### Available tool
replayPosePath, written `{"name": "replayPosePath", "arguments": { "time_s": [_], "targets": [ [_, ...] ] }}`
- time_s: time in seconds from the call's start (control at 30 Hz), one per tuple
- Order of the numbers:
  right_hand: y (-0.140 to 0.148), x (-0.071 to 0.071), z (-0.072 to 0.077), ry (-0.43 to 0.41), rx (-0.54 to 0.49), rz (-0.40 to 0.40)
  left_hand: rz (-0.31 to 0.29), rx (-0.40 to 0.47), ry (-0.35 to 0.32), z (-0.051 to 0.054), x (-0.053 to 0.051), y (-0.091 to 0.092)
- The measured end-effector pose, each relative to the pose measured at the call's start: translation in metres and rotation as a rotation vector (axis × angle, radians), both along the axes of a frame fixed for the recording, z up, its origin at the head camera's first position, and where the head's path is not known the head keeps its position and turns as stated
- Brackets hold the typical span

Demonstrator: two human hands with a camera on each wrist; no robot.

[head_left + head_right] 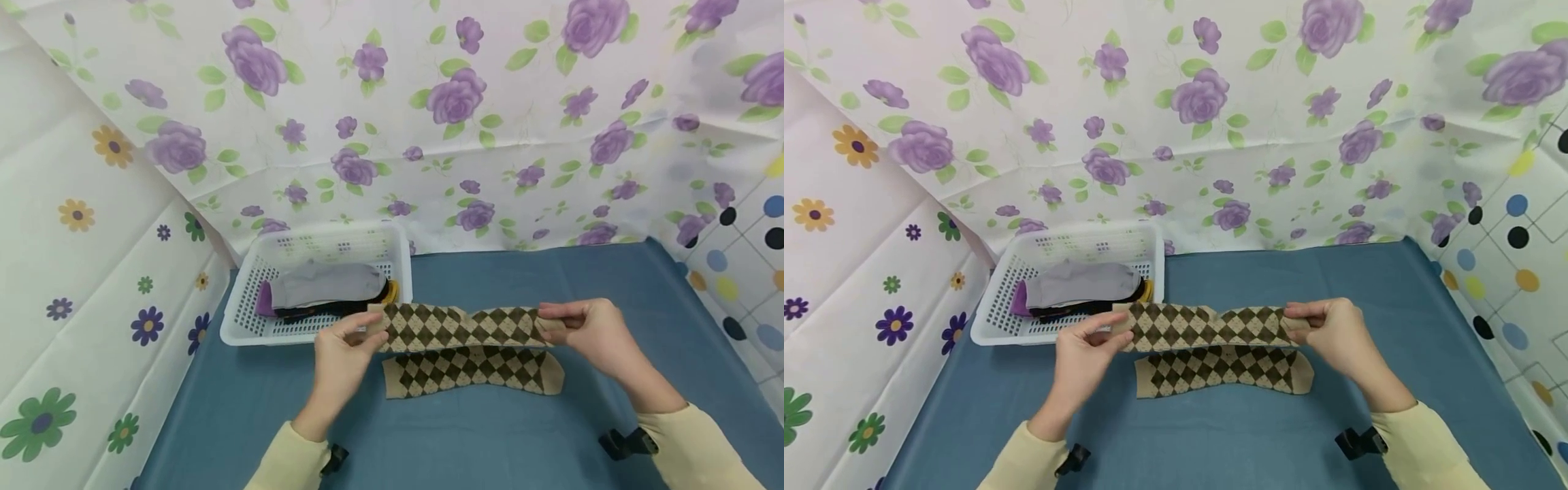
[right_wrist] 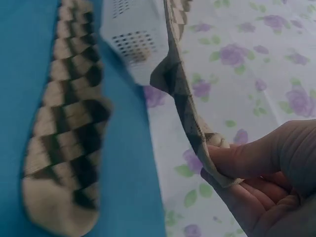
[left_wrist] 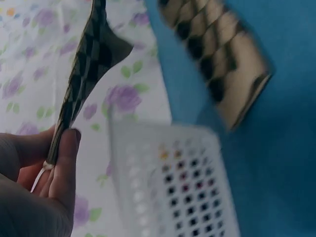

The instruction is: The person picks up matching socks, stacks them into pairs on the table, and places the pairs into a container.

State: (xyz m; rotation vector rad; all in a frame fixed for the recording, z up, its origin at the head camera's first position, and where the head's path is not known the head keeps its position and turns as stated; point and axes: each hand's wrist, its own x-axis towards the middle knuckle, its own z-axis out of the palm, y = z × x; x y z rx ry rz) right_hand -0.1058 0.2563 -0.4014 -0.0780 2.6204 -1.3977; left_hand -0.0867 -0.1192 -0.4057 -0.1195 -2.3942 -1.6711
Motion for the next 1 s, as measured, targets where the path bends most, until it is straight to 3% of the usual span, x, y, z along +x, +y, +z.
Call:
{"name": "replayPosePath", "arguments": {
  "time_s": [0.1, 0.23, 0.33, 0.43, 0.63, 0.83, 1.0],
  "targets": [
    [0.004, 0.009, -0.007, -0.020, 0.059, -0.034, 0.005, -0.096, 0.063, -0.020, 0.009, 0.009],
    [0.005, 0.019, -0.020, -0.009, 0.110, -0.070, -0.002, -0.207, 0.097, -0.034, 0.019, 0.018],
    [0.003, 0.022, -0.034, 0.016, 0.151, -0.078, -0.009, -0.278, 0.036, -0.041, 0.021, 0.021],
    [0.003, 0.023, -0.051, 0.010, 0.190, -0.071, -0.026, -0.348, -0.076, -0.051, 0.021, 0.020],
    [0.004, 0.021, -0.073, -0.034, 0.190, -0.032, -0.090, -0.337, -0.262, -0.069, 0.012, 0.008],
    [0.004, 0.014, -0.078, 0.028, 0.205, -0.052, -0.111, -0.332, -0.330, -0.073, 0.006, 0.001],
    [0.004, 0.011, -0.076, 0.057, 0.234, -0.079, -0.106, -0.383, -0.347, -0.074, 0.005, 0.001]
  ]
}}
